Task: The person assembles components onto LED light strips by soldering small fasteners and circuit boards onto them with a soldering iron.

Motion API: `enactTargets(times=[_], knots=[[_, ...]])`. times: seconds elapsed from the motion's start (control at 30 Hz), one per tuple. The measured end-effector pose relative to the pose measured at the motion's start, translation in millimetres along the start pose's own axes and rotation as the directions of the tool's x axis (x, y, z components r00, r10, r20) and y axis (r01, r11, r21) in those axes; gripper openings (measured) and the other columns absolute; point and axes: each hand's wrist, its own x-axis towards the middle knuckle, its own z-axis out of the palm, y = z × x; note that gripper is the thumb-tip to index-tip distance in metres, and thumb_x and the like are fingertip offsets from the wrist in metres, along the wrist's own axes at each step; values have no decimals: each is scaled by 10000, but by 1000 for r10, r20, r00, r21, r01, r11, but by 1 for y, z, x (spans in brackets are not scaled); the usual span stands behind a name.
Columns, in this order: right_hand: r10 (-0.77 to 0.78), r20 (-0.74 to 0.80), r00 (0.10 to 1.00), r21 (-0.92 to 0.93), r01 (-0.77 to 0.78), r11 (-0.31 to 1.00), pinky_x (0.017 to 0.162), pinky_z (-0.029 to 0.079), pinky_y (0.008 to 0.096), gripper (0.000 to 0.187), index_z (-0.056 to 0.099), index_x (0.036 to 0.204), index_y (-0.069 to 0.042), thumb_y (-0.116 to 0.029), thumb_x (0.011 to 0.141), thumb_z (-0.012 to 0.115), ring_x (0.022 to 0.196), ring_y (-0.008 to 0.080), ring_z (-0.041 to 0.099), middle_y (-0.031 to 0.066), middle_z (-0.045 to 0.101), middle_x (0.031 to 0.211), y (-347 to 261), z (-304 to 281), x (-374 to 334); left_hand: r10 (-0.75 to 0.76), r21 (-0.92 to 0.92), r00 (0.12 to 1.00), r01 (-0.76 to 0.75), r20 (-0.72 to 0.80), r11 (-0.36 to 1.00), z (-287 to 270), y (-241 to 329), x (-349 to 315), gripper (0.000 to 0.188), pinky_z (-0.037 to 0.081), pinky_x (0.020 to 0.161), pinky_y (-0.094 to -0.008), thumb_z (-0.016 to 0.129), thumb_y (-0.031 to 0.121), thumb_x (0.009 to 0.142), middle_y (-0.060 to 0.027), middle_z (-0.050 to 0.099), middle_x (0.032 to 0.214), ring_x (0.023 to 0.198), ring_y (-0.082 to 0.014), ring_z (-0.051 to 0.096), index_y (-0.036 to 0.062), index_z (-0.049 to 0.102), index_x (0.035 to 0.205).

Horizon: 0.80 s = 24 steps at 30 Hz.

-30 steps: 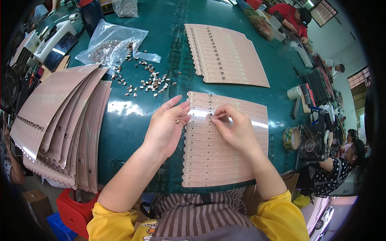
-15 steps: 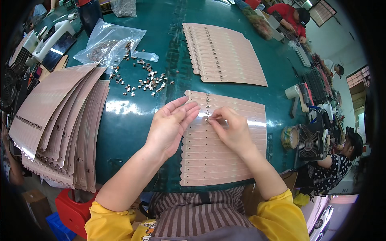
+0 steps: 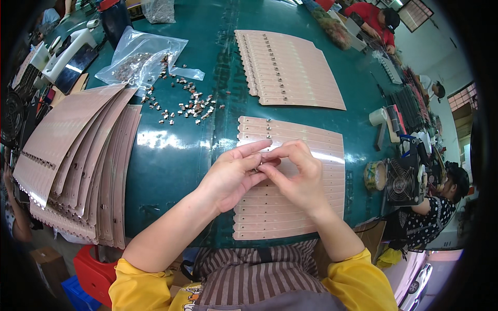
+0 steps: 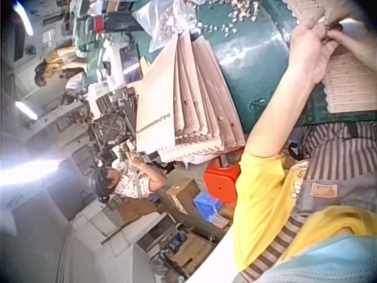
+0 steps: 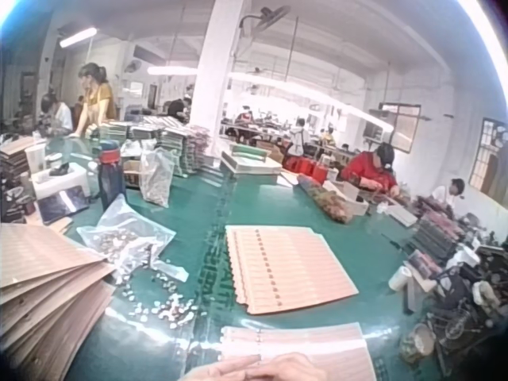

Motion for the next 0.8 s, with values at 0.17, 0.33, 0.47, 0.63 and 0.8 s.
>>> enactTargets(times=[0.17,0.33,0.47,0.63,0.8], knots=[[-21,-12,1000,-20,21,1000,643,495,305,210,653,858,-38,16,660,702,771,221,596,87,623,794,-1,0,-1,25,53,999,-26,21,998,2,0,-2,446,409,979,-344,399,31,925,-189,491,1220,1119,-235,496,-49,294,1351],[-67,-13,998,-63,66,996,663,491,310,208,647,857,-35,27,662,686,761,231,606,94,627,794,-1,-1,-4,10,103,1000,-13,28,995,2,3,-4,491,426,976,-322,439,-18,890,-173,509,1210,1110,-191,517,-33,296,1359],[-17,-2,1000,-39,17,999,676,496,308,187,639,851,-34,19,678,684,771,227,619,91,631,796,11,-6,-5,60,154,998,-54,-35,987,0,2,-1,508,424,987,-320,481,-35,874,-193,488,1229,1125,-208,510,-38,303,1350],[275,72,959,158,-284,946,734,525,263,126,621,854,-8,-1,742,678,802,168,647,79,631,853,33,1,-14,335,124,925,-317,-179,940,-3,10,0,402,421,1005,-343,463,31,917,-236,440,1267,1167,-281,484,-92,329,1275],[289,88,953,219,-301,928,740,531,262,130,616,864,5,2,749,676,807,172,648,86,607,870,42,7,-17,366,55,896,-364,-251,930,-5,10,2,361,428,980,-314,444,35,926,-219,446,1275,1146,-246,495,-65,352,1260]])
